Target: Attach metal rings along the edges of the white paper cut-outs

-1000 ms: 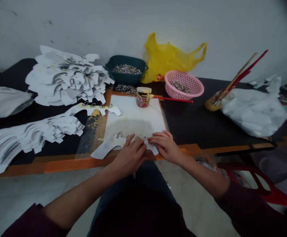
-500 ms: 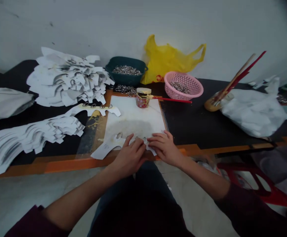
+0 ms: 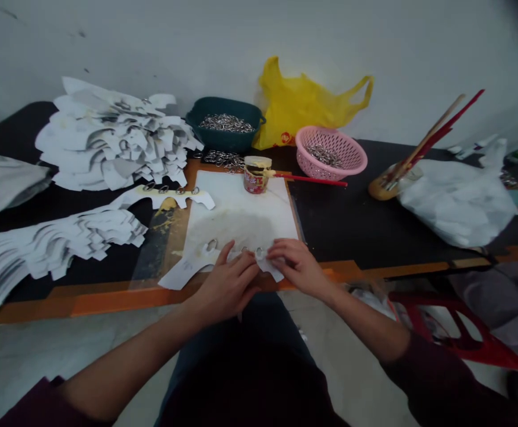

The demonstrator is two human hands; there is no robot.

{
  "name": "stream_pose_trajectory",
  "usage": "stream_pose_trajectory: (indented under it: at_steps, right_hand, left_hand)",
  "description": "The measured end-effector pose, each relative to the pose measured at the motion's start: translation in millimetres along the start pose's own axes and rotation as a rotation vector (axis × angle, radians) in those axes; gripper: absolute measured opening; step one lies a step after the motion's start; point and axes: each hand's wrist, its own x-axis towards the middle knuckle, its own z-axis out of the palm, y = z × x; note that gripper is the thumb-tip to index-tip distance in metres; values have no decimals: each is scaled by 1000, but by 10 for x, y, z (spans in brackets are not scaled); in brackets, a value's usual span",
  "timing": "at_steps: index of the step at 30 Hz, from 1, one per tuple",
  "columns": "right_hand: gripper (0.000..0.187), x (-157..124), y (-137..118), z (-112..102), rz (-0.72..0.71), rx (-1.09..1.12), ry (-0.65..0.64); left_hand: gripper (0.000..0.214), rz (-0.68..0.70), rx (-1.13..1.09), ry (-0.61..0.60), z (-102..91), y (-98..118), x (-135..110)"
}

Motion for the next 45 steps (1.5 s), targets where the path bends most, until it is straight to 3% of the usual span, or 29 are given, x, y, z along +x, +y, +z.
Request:
stream_pose_trajectory:
  at_steps: [3,8,10,13,15,17,18,20,23,27,30,37,41,45]
  right_hand:
    - [18,60,-30,64,152,-59,113]
    - [11,164,-245,181,320,-115,72]
    - [7,197,-318,165,386,8,37]
    - [8,221,-393,92,479,375,63]
    - [16,216,-451,48,542,673,109]
    - [21,193,-533,34,580,916,113]
    - [23,174,-579,42,595,995,108]
    - [25,122,-668,79,609,1074,97]
    - [25,24,-746,147,597,1102,72]
    - [23,-81,-748,169,584,1101,24]
    - [23,-114,-736,179,601,1077,69]
    - [26,-126,-685,304,682,1169,170]
    - [20,-131,-687,327,615,927,261]
    - [17,-146,-705,323,569,881,252]
  left_hand:
    - [16,22,-10,8,-7,-4,-13]
    - [21,2,30,27,-52,-14,-23]
    - [25,-13,22,81,-64,28,-96]
    - [24,-160,-115,289,-27,212,-310]
    - [19,-408,-417,410,38,394,-444]
    - [23,-658,-942,360,106,563,-481]
    - [28,-756,-1212,399,129,623,-452]
    - [31,-858,-1635,567,137,671,-317]
    - [30,-895,-1940,826,84,605,-77]
    - [27,-994,-1887,895,70,522,27]
    - [24,-1007,-1822,877,104,541,-2]
    - [22,-1001,-1991,788,71,564,-16]
    - [24,-990,-1845,748,129,551,-60]
    - [35,-995,-1667,711,204,549,-99]
